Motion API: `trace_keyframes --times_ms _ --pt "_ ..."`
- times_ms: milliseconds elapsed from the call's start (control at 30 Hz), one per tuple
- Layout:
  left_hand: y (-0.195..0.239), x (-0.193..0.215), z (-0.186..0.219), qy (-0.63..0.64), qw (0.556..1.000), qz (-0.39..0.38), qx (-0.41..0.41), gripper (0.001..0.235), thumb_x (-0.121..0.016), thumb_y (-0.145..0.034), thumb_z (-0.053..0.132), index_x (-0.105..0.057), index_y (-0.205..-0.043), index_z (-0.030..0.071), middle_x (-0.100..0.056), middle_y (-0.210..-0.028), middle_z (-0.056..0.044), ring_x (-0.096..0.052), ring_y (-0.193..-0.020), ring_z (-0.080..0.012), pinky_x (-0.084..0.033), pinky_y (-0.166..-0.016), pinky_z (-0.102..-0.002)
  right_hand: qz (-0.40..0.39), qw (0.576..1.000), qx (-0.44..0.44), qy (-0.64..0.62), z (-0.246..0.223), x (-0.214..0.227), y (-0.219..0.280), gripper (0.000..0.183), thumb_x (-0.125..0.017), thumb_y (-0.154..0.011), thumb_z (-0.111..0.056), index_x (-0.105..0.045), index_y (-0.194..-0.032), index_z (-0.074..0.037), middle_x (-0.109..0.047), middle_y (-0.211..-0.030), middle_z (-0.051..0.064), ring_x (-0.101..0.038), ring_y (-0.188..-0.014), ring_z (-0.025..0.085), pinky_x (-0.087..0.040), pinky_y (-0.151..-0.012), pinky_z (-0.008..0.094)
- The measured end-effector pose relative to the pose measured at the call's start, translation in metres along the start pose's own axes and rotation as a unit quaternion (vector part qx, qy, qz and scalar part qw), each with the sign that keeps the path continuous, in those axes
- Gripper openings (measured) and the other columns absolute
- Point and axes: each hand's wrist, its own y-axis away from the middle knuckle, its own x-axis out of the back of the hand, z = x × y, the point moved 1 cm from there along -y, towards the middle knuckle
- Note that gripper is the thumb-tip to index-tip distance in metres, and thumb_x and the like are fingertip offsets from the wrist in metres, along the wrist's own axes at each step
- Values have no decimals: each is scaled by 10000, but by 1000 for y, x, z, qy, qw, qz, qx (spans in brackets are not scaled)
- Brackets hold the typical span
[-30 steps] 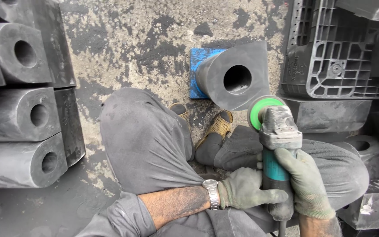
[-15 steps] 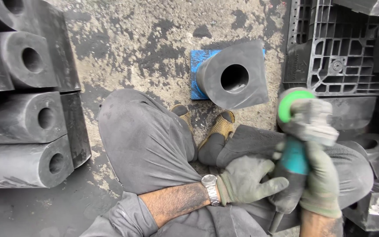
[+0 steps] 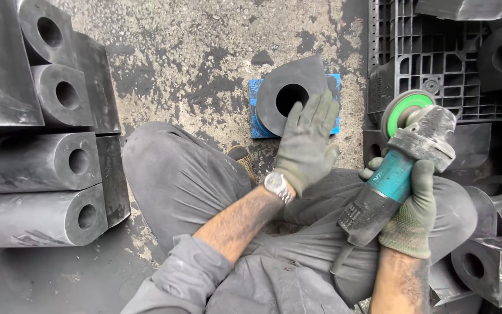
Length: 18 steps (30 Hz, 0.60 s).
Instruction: Using an angle grinder to smooth or shape large rubber industrial blocks.
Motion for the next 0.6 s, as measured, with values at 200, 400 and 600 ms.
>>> trace_keyframes --times_ms 200,400,600 --pt "0 3 4 -108 994 19 -4 886 -547 -913 439 -187 -1608 23 -127 -1705 -186 -97 -1596 -301 -31 -1295 -478 3 1000 0 15 1 4 -3 661 -626 -1088 -512 -530 -1432 44 -671 -1174 209 -708 -1020 337 -602 -875 420" --pt "48 5 5 -59 997 -57 -18 947 -570 -898 483 -196 -1633 17 -139 -1728 -162 -123 -1610 -308 -10 -1305 -459 13 1000 -12 4 3 5 -7 629 -617 -1092 -497 -530 -1423 31 -679 -1159 198 -718 -1010 331 -612 -868 417" --pt "-1 17 -6 -136 991 -15 -7 873 -465 -948 565 -197 -1597 47 -151 -1690 -160 -152 -1567 -307 -59 -1265 -488 30 999 -1 38 4 5 -8 615 -616 -1064 -494 -530 -1403 12 -686 -1125 194 -720 -971 331 -615 -836 422"
